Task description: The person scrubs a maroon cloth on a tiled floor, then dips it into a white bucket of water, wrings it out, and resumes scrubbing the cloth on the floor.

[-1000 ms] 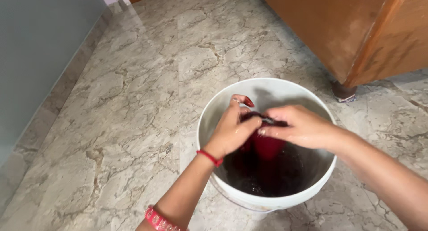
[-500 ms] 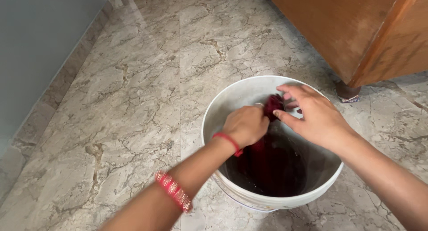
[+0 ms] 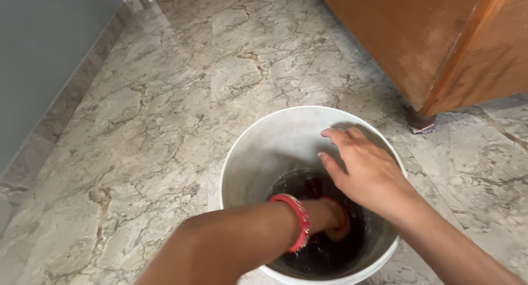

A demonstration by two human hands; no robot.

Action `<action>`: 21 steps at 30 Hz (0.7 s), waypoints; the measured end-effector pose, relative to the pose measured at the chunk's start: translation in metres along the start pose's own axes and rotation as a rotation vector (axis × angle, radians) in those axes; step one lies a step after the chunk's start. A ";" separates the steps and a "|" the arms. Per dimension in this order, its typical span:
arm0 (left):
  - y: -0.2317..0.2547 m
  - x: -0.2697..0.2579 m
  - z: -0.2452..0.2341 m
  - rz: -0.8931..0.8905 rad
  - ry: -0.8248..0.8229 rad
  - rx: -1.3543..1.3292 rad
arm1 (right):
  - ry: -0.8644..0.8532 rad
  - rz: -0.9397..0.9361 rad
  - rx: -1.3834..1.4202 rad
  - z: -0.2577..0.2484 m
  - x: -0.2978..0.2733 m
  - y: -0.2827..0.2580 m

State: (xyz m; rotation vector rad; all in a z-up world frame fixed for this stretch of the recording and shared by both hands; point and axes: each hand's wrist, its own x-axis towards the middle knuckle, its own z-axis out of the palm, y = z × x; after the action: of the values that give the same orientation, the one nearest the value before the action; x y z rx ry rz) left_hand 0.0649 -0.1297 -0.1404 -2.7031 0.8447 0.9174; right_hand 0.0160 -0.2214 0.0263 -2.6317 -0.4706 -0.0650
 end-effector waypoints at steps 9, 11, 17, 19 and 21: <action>-0.070 -0.159 -0.060 -0.177 0.359 -0.635 | -0.247 0.209 0.985 -0.015 0.013 0.001; -0.073 -0.187 -0.044 -0.040 0.704 -0.980 | -0.301 0.181 1.170 -0.023 0.010 -0.002; -0.080 -0.185 -0.024 0.096 0.977 -1.618 | -0.375 0.127 1.320 -0.031 0.004 -0.007; -0.081 -0.185 -0.025 0.182 1.036 -1.704 | -0.439 -0.005 1.433 -0.031 0.004 -0.006; -0.079 -0.190 -0.028 0.280 1.066 -1.721 | -0.481 -0.078 1.491 -0.031 0.004 -0.003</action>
State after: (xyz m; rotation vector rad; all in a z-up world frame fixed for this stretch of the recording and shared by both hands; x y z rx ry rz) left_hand -0.0003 0.0143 -0.0055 -4.8612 0.5306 -0.2276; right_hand 0.0200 -0.2310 0.0555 -1.1310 -0.4790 0.6452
